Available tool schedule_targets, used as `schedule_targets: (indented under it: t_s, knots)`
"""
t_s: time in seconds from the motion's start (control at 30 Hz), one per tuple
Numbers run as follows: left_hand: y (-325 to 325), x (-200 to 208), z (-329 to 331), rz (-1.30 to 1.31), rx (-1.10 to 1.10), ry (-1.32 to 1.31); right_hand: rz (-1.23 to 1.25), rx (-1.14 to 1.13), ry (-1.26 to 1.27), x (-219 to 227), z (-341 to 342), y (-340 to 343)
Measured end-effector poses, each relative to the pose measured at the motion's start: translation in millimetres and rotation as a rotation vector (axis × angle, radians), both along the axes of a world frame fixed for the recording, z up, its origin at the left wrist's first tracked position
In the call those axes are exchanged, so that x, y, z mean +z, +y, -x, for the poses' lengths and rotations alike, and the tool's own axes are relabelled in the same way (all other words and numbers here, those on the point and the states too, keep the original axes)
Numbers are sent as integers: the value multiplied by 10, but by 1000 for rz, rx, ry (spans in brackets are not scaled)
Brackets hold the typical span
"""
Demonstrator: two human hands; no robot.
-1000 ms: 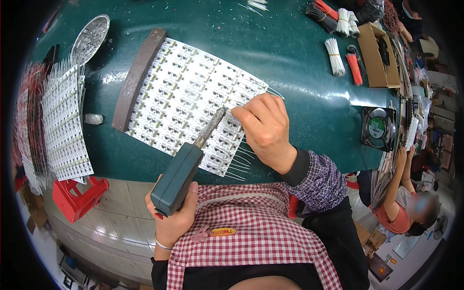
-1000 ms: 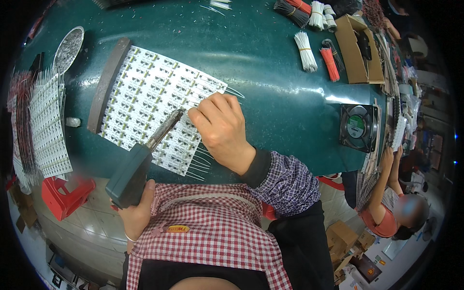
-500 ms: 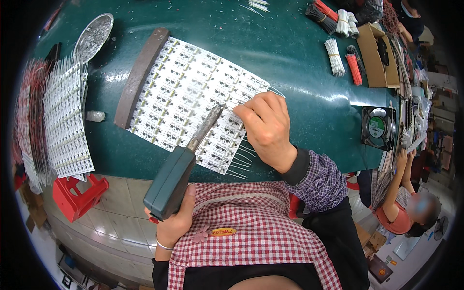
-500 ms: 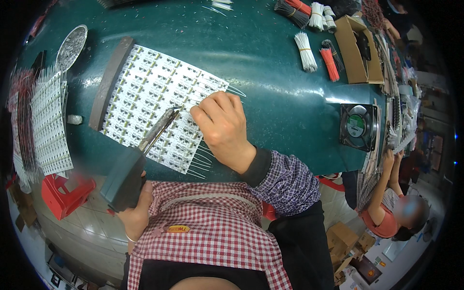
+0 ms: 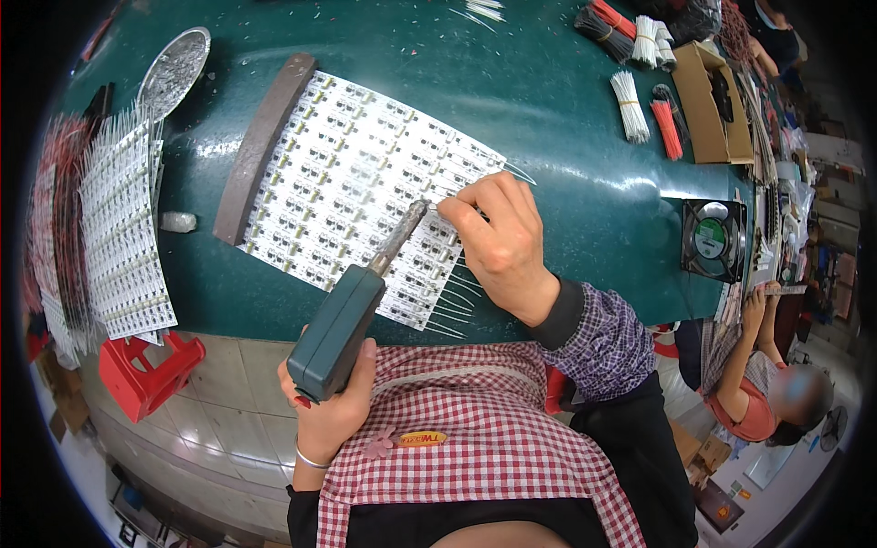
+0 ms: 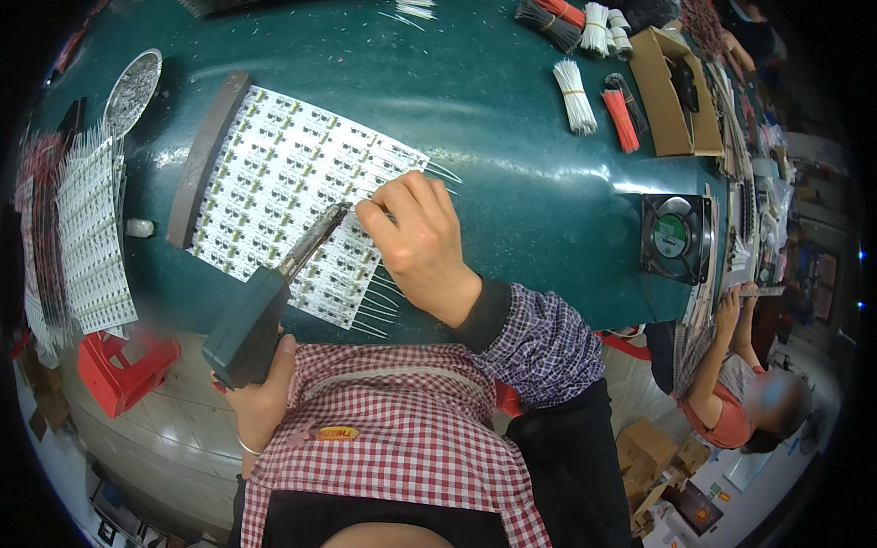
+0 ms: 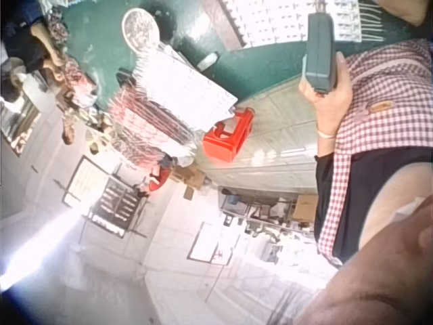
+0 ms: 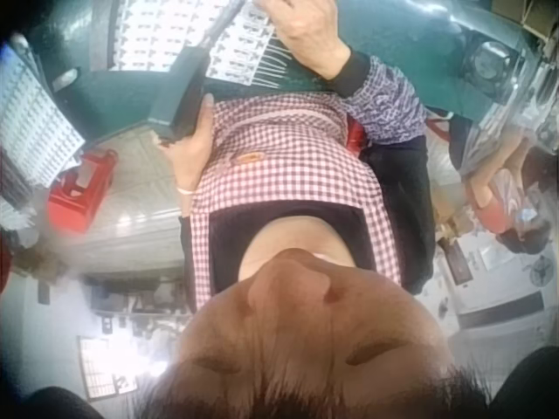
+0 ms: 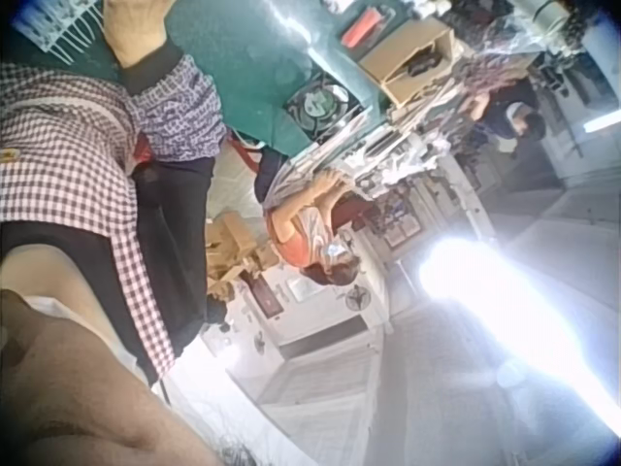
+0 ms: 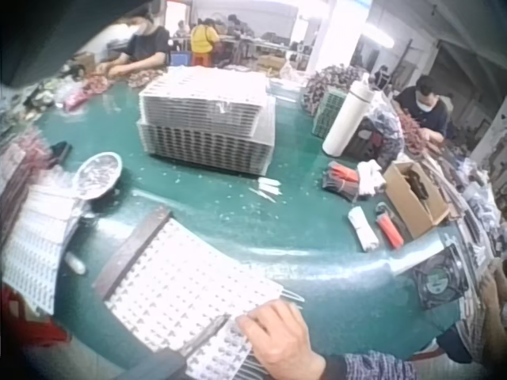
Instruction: The person solders components onto a circuit board using a soldering iron by hand, picks up bundled wires from the table, and solders them onto the circuit board.
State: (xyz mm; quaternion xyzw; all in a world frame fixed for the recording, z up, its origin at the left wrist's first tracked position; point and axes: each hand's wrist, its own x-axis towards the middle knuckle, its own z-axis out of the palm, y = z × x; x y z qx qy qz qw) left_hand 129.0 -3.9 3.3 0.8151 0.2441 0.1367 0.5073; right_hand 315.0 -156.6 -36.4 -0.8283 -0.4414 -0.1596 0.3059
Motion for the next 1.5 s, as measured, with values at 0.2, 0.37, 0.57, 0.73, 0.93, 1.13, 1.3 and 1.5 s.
schedule_targets:
  t_s: [0.2,0.37,0.57,0.73,0.93,1.13,1.3,1.5]
  knots:
    - [-6,-37,50,-151,-18,-21,1,-5,-5,0,-6,13]
    - [0,-25,140,69,53,49,-1,-8,-9,9,-2,17]
    - [13,37,114,94,58,1,5,-8,-6,7,3,16]
    - [15,74,93,99,61,2,39,17,-28,27,52,-3]
    - [1,49,103,104,78,6,56,30,3,45,65,-9]
    - [33,-3,107,-55,-33,-2,40,31,9,34,51,6]
    - [6,-21,112,-63,-10,2,20,32,11,39,52,20]
    - [6,5,123,16,4,43,15,30,5,41,52,6]
